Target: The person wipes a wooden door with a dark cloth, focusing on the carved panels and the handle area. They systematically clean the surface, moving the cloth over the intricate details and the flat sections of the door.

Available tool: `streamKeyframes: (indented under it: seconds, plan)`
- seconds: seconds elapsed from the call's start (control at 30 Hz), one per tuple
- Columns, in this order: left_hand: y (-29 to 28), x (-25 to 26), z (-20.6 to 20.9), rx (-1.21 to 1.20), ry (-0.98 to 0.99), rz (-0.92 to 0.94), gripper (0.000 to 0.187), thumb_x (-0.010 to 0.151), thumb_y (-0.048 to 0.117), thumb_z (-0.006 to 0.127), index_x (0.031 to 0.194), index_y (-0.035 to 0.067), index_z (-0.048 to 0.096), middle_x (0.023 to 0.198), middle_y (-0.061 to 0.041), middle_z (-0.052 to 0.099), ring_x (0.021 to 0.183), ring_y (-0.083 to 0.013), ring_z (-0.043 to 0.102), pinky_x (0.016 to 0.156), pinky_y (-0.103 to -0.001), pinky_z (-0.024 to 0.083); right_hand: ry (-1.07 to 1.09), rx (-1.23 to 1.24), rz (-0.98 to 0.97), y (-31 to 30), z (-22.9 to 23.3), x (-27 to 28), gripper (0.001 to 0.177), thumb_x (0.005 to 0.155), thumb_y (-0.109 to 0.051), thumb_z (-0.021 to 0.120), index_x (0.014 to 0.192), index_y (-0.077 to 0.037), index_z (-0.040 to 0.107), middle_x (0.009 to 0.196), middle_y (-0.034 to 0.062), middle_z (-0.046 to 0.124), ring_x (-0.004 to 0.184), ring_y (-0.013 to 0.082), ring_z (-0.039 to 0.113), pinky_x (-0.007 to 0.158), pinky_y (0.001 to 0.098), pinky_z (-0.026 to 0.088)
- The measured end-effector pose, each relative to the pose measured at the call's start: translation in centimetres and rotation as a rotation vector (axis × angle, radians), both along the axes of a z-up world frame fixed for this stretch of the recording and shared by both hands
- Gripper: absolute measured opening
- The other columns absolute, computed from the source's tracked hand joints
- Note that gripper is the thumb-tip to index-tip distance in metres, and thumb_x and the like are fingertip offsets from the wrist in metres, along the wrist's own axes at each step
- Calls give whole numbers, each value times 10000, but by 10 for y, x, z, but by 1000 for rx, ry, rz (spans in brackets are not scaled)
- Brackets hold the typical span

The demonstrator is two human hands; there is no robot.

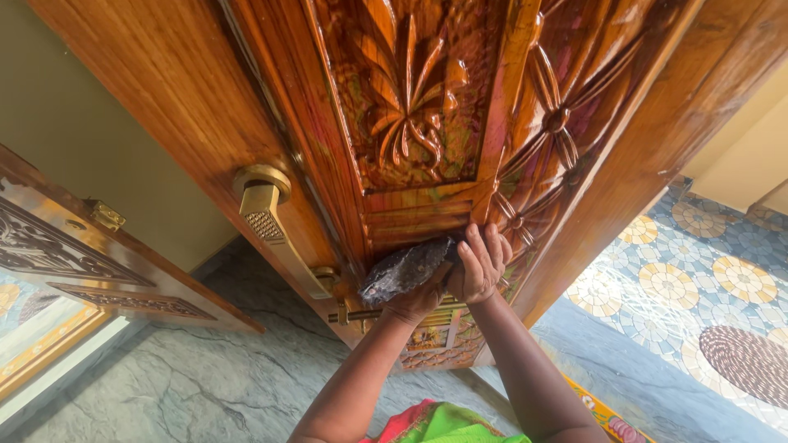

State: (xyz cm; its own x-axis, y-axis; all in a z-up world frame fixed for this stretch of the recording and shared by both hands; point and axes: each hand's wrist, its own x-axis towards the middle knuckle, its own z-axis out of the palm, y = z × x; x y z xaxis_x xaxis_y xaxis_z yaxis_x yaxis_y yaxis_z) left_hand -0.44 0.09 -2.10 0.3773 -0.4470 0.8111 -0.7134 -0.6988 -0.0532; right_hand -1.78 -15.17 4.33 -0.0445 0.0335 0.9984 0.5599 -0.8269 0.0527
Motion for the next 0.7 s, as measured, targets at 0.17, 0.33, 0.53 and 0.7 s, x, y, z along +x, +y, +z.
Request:
streamKeyframes:
  seconds: [0.17, 0.33, 0.53, 0.7]
  plan:
    - [3, -27, -11, 27, 117, 29, 414, 969, 204, 638, 1379, 155, 617, 1477, -125, 560, 1343, -351, 549, 1170, -507, 396, 237, -40, 0, -7, -23, -13, 431, 895, -95, 547, 1307, -21, 648, 1448, 251, 564, 1473, 435, 392, 1190, 545, 275]
    - [16, -57, -16, 181, 85, 110, 577, 850, 104, 637, 1422, 170, 606, 1540, -72, 531, 1394, -314, 555, 1218, -464, 362, 515, -82, -39, -9, -47, -43, 547, 856, 29, 526, 1388, -18, 644, 1609, 210, 441, 1554, 419, 292, 1293, 561, 212]
    - [23, -77, -19, -109, 444, -44, 492, 976, -3, 606, 1459, 76, 555, 1374, -168, 554, 1229, -328, 611, 1058, -397, 513, 599, 197, 326, 19, -62, -103, 531, 994, -105, 581, 1500, -11, 453, 1585, 226, 446, 1534, 432, 344, 1254, 512, 305]
    - [8, -117, 38, -324, 496, -210, 526, 862, 78, 725, 1359, 31, 560, 1252, -178, 565, 1172, -378, 589, 1010, -459, 502, 915, 967, 982, 31, -83, -109, 501, 971, -176, 697, 1396, -1, 497, 1308, 154, 601, 1215, 265, 563, 1039, 429, 450]
